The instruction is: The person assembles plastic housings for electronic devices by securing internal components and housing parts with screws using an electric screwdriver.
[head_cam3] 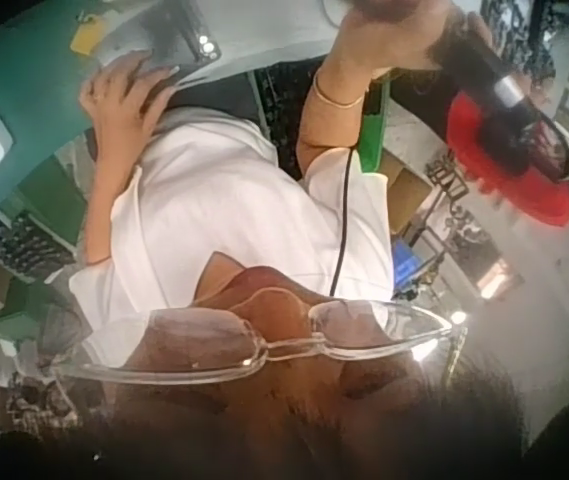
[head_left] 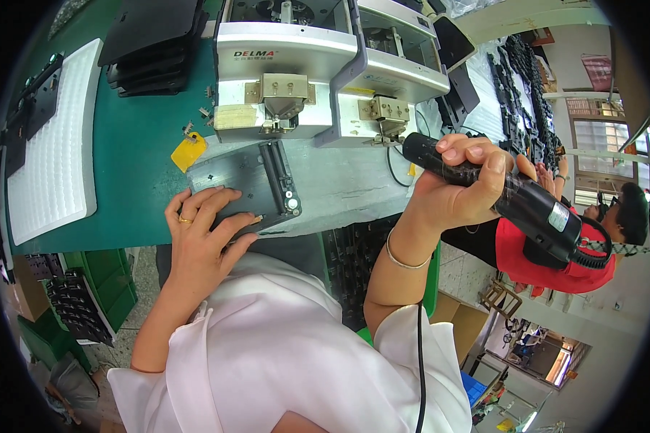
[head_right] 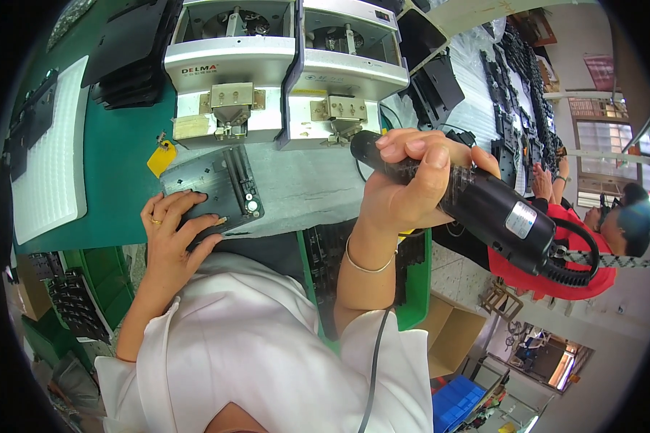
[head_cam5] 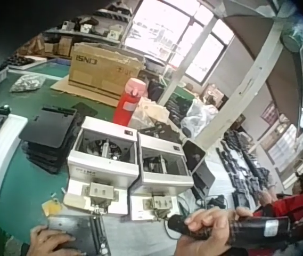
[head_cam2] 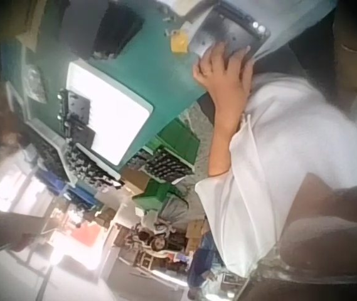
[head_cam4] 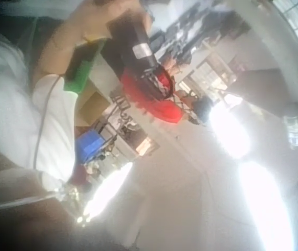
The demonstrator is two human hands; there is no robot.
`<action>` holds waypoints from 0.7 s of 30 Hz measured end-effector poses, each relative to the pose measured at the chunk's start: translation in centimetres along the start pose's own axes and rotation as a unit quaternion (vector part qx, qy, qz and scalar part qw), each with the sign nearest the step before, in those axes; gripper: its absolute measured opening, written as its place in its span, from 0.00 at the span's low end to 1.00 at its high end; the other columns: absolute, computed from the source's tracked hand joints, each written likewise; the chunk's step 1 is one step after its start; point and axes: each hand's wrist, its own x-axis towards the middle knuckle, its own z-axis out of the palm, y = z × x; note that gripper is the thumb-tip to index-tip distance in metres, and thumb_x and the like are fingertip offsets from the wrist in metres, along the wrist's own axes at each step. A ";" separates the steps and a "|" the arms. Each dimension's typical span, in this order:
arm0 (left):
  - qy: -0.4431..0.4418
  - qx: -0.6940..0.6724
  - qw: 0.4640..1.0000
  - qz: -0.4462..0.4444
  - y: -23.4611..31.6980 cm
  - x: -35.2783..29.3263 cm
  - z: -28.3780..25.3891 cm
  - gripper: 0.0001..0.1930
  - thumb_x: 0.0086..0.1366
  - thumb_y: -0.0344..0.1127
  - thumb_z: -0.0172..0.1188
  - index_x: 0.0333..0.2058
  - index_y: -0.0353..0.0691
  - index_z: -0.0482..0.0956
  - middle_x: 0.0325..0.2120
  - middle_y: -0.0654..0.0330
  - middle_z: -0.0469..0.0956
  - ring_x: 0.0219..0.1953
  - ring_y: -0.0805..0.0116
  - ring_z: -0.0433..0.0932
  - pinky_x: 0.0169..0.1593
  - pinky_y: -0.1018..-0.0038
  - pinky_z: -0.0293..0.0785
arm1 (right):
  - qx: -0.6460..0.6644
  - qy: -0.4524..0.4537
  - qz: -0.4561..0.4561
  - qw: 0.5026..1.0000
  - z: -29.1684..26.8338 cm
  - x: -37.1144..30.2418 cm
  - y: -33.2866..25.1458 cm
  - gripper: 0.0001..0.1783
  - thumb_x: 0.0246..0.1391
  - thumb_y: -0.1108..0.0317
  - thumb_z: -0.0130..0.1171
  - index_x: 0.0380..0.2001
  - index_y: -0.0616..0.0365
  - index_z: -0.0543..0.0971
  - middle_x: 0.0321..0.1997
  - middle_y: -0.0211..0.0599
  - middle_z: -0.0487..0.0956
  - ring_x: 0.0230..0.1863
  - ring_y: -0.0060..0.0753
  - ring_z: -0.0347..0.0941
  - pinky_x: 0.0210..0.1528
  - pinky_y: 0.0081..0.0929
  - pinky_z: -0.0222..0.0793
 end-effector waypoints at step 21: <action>-0.014 -0.071 0.997 -0.038 -0.6 -0.1 -0.2 0.14 0.48 0.35 0.70 0.34 0.48 0.78 0.50 0.65 0.72 0.56 0.62 0.66 0.61 0.55 0.50 | 0.210 -0.127 0.279 0.928 2.7 -4.7 -3.9 0.21 0.56 0.71 0.50 0.54 0.50 0.62 0.24 0.34 0.70 0.15 0.26 0.62 0.17 0.30 0.66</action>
